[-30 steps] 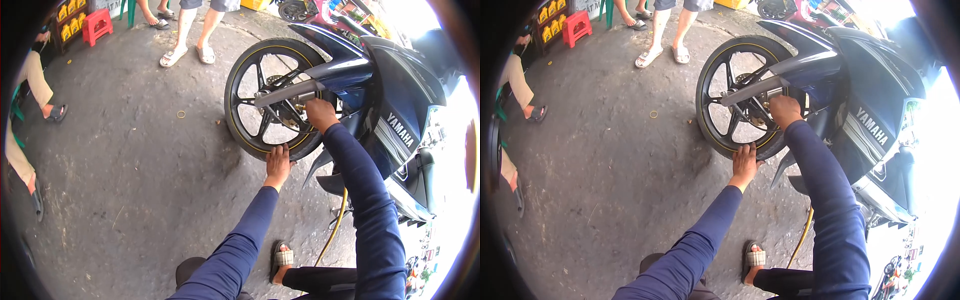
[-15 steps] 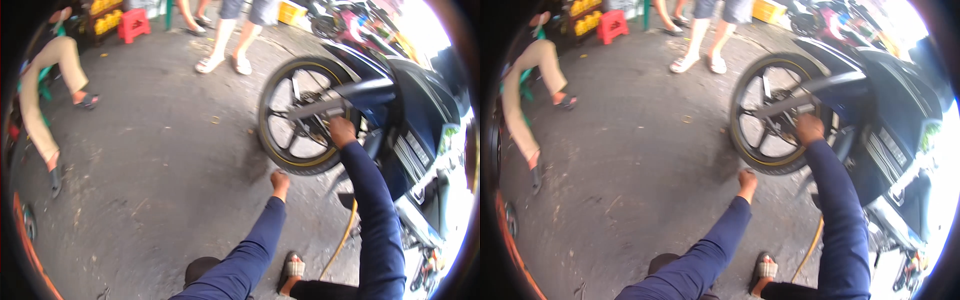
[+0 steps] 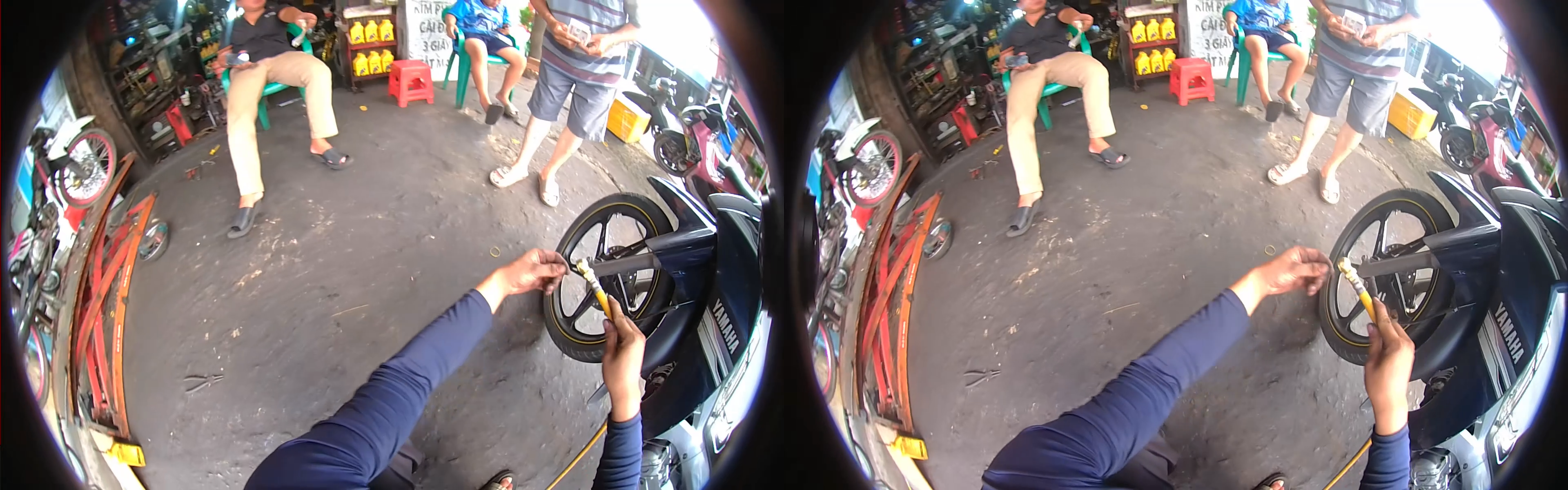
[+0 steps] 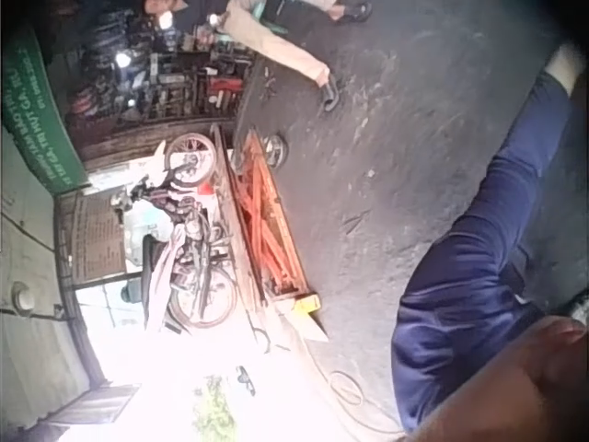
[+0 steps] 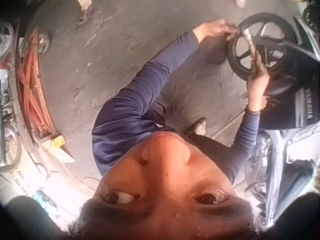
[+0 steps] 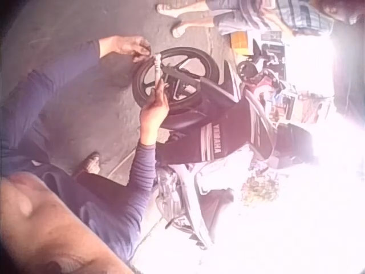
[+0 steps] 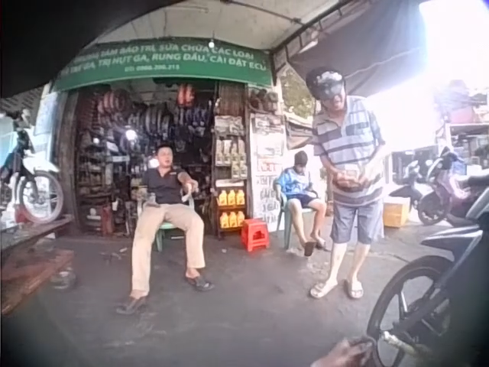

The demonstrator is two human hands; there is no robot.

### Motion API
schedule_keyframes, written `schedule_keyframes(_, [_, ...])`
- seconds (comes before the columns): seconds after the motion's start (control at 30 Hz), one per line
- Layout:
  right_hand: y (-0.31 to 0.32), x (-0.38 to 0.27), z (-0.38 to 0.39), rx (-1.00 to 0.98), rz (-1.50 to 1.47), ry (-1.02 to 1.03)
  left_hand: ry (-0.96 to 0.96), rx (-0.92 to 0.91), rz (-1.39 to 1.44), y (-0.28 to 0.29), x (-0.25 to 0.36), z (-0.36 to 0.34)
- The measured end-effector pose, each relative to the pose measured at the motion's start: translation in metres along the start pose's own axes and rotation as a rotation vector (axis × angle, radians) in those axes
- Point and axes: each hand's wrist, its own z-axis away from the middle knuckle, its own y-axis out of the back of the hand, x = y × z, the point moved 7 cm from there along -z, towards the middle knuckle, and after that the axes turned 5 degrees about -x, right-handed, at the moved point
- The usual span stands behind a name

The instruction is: Inflating tires and performing maintenance on the engine and front components of motorcycles in a service bay.

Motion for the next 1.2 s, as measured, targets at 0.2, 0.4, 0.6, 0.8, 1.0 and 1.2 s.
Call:
schedule_keyframes(0.2, [-0.034, -0.031, -0.014, -0.099, -0.280, 0.135, -0.006, 0.206, -0.265, -0.031, 0.092, 0.070])
schedule_keyframes(0.4, [-0.053, -0.034, 0.002, -0.205, -0.507, 0.218, 0.003, 0.337, -0.425, -0.047, 0.118, 0.102])
schedule_keyframes(0.6, [-0.077, -0.011, 0.034, -0.608, -0.430, 0.121, 0.398, 0.404, -1.080, -0.046, 0.073, 0.095])
schedule_keyframes(0.8, [-0.195, 0.052, 0.197, -1.259, -0.427, 0.213, 0.597, 0.249, -1.258, -0.031, 0.008, 0.101])
schedule_keyframes(1.0, [-0.223, 0.189, 0.397, -1.424, -0.040, -0.204, 0.614, 0.205, -1.036, -0.022, -0.095, 0.074])
schedule_keyframes(1.2, [-0.090, 0.164, 0.284, -0.559, -0.219, -0.361, 0.414, 0.031, -1.146, -0.033, -0.174, 0.045])
